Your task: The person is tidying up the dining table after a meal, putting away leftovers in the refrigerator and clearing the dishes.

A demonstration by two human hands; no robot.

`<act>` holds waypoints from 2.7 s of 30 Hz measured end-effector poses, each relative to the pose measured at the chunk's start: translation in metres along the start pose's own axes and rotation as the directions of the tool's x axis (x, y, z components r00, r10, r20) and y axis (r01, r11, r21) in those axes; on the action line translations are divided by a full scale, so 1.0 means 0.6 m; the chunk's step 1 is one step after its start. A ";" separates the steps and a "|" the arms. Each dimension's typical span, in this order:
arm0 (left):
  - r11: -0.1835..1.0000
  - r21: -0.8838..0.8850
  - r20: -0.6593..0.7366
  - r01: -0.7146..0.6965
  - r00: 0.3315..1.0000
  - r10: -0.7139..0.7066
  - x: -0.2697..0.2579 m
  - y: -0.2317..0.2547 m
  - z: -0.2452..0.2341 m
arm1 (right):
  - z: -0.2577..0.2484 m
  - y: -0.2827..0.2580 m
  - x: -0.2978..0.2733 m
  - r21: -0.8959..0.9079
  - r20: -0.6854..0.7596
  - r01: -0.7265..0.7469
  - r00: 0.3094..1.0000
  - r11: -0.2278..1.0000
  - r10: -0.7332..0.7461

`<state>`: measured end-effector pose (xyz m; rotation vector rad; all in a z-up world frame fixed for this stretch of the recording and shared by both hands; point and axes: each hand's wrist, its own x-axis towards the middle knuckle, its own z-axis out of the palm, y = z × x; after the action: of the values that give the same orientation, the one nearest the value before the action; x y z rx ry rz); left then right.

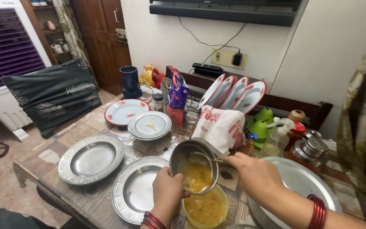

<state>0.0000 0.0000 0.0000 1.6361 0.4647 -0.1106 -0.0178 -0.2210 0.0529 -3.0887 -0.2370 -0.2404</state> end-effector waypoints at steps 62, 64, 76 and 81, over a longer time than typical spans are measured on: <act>0.558 0.507 -0.040 -0.657 0.629 0.776 -0.036 -0.137 0.079 | 0.078 0.044 -0.110 0.157 -0.072 -0.096 0.992 0.983 0.108; 0.562 0.514 -0.036 -0.649 0.637 0.770 -0.041 -0.128 0.082 | 0.093 0.057 -0.107 0.166 -0.100 -0.077 0.990 0.983 0.095; 0.510 0.533 -0.060 -0.675 0.570 0.819 -0.044 -0.110 0.083 | 0.078 0.042 -0.099 0.117 -0.100 -0.039 0.994 0.992 0.051; 0.548 0.538 -0.068 -0.640 0.615 0.785 -0.044 -0.101 0.076 | 0.055 0.031 -0.097 0.088 -0.219 -0.039 0.974 0.995 0.057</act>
<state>-0.0370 -0.0474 -0.0531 2.2262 -0.0782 0.7368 -0.0667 -0.2466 0.0108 -2.9478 -0.1596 -0.5543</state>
